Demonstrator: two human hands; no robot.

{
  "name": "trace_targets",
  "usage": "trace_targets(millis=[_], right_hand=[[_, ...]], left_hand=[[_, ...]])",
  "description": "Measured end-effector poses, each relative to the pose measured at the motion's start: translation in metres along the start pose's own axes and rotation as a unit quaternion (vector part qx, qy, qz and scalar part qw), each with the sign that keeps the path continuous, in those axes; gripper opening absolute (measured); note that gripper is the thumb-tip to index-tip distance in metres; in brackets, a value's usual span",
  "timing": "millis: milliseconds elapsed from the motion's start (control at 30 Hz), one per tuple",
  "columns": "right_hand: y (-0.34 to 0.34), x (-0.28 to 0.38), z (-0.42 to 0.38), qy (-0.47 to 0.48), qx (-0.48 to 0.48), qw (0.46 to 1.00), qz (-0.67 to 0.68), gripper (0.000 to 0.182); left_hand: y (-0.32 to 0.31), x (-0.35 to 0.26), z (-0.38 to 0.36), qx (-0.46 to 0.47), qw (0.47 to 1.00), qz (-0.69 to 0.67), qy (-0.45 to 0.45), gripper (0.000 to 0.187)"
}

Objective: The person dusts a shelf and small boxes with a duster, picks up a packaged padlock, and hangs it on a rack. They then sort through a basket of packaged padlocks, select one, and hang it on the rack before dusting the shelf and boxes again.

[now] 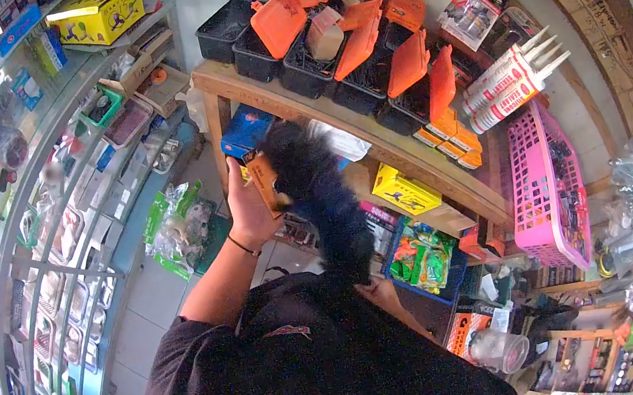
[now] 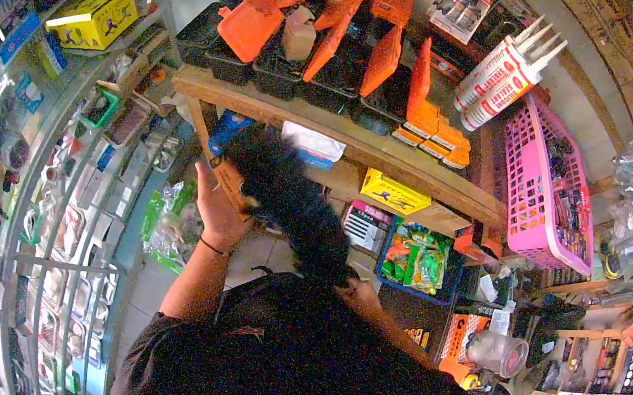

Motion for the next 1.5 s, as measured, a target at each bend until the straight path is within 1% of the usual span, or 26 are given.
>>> trace_targets(millis=[100, 133, 167, 233, 267, 300, 333, 400, 433, 500, 533, 633, 700, 767, 833, 967, 1000, 1033, 1100, 1167, 1233, 1267, 1300, 1367, 1433, 1500], right_hand=[[0.006, -0.002, 0.003, 0.042, 0.017, 0.998, -0.032, 0.024], [0.006, -0.001, 0.003, 0.047, 0.019, 0.998, -0.031, 0.024], [0.004, 0.000, 0.001, 0.044, 0.019, 0.998, -0.029, 0.024], [0.006, 0.011, -0.002, -0.101, 0.005, 0.990, 0.097, 0.022], [0.004, 0.004, -0.003, -0.101, 0.005, 0.990, 0.099, 0.022], [0.000, -0.003, -0.004, -0.016, 0.020, 0.996, 0.088, 0.023], [0.001, 0.001, -0.005, 0.069, 0.034, 0.994, 0.075, 0.025], [0.003, 0.006, -0.003, -0.004, 0.020, 0.995, 0.095, 0.026], [0.004, 0.007, -0.004, -0.075, 0.009, 0.990, 0.115, 0.027], [0.004, 0.007, -0.006, -0.048, 0.003, 0.995, 0.083, 0.027], [0.006, 0.007, -0.007, -0.019, -0.002, 0.999, 0.050, 0.027], [0.012, 0.003, -0.008, 0.004, 0.020, 1.000, 0.022, 0.028], [0.014, 0.012, -0.010, -0.056, 0.004, 0.996, 0.073, 0.027], [0.013, 0.011, -0.012, -0.115, -0.012, 0.985, 0.126, 0.026], [0.009, 0.010, -0.011, -0.020, 0.021, 0.999, 0.021, 0.024], [0.003, 0.016, -0.010, -0.034, -0.033, 0.988, 0.150, 0.023], [-0.001, 0.012, -0.009, -0.036, -0.020, 0.995, 0.092, 0.024], [-0.002, 0.011, -0.008, -0.036, -0.006, 0.999, 0.033, 0.025], [0.000, 0.010, -0.010, -0.029, 0.027, 0.999, 0.031, 0.025], [-0.004, 0.010, -0.008, -0.021, 0.061, 0.998, 0.026, 0.026], [-0.014, 0.000, -0.006, -0.118, 0.011, 0.982, 0.144, 0.027], [-0.014, 0.001, -0.008, -0.117, 0.012, 0.982, 0.145, 0.027], [-0.010, 0.006, -0.010, -0.053, 0.024, 0.995, 0.084, 0.027], [-0.009, 0.011, -0.009, 0.013, 0.033, 0.999, 0.022, 0.027], [-0.010, 0.007, -0.004, 0.002, 0.010, 0.998, 0.058, 0.029], [-0.016, 0.004, -0.005, -0.004, 0.017, 0.997, 0.078, 0.029]], left_hand=[[0.000, -0.002, 0.005, 0.151, 0.956, 0.251, -0.004, 0.076], [-0.006, 0.002, 0.009, 0.212, 0.959, 0.188, 0.019, 0.075], [0.000, 0.003, 0.000, 0.081, 0.975, 0.209, 0.003, 0.075], [-0.007, 0.009, 0.001, 0.136, 0.989, -0.030, 0.045, 0.075], [-0.002, 0.011, 0.003, -0.007, 0.997, 0.076, -0.010, 0.072], [0.011, 0.006, 0.007, 0.138, 0.966, 0.219, 0.004, 0.074], [0.014, 0.004, 0.008, 0.145, 0.964, 0.221, 0.001, 0.072], [0.011, 0.009, 0.008, 0.153, 0.963, 0.220, -0.006, 0.070], [-0.002, 0.014, 0.001, 0.036, 0.980, 0.193, -0.015, 0.067], [0.018, 0.001, 0.009, 0.241, 0.966, 0.060, 0.070, 0.073], [0.011, 0.012, 0.005, -0.005, 0.971, 0.237, -0.021, 0.075], [0.003, 0.009, 0.011, 0.172, 0.955, 0.240, 0.026, 0.077], [0.011, 0.010, 0.005, -0.011, 0.965, 0.261, -0.033, 0.076], [0.045, -0.001, 0.007, 0.194, 0.979, 0.018, 0.065, 0.065], [0.021, 0.012, 0.011, 0.089, 0.926, 0.366, -0.009, 0.065], [0.001, 0.017, 0.006, 0.005, 0.985, 0.173, -0.020, 0.064], [0.055, -0.009, 0.007, 0.149, 0.985, 0.089, 0.018, 0.064], [0.044, -0.002, 0.007, 0.147, 0.985, 0.091, 0.019, 0.064], [0.018, 0.012, 0.009, 0.069, 0.928, 0.366, -0.021, 0.066], [0.004, 0.012, 0.003, 0.073, 0.952, 0.296, 0.009, 0.065], [0.033, -0.002, 0.001, -0.045, 0.989, 0.142, -0.010, 0.069], [0.060, -0.014, 0.002, 0.125, 0.990, 0.007, 0.059, 0.070], [0.046, -0.007, 0.003, 0.125, 0.990, 0.009, 0.058, 0.070], [0.011, 0.010, 0.006, 0.059, 0.944, 0.323, -0.017, 0.060], [0.010, 0.008, 0.005, 0.109, 0.948, 0.299, -0.010, 0.064], [0.013, 0.004, -0.001, -0.009, 0.983, 0.184, -0.005, 0.067]])
Point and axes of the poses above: each hand's wrist, its own z-axis towards the middle knuckle, its own y-axis out of the back of the hand, x = y × z, the point moved 3 cm from there along z, towards the middle knuckle, and after that the axes turned 6 degrees about x, right-handed, at the moved point
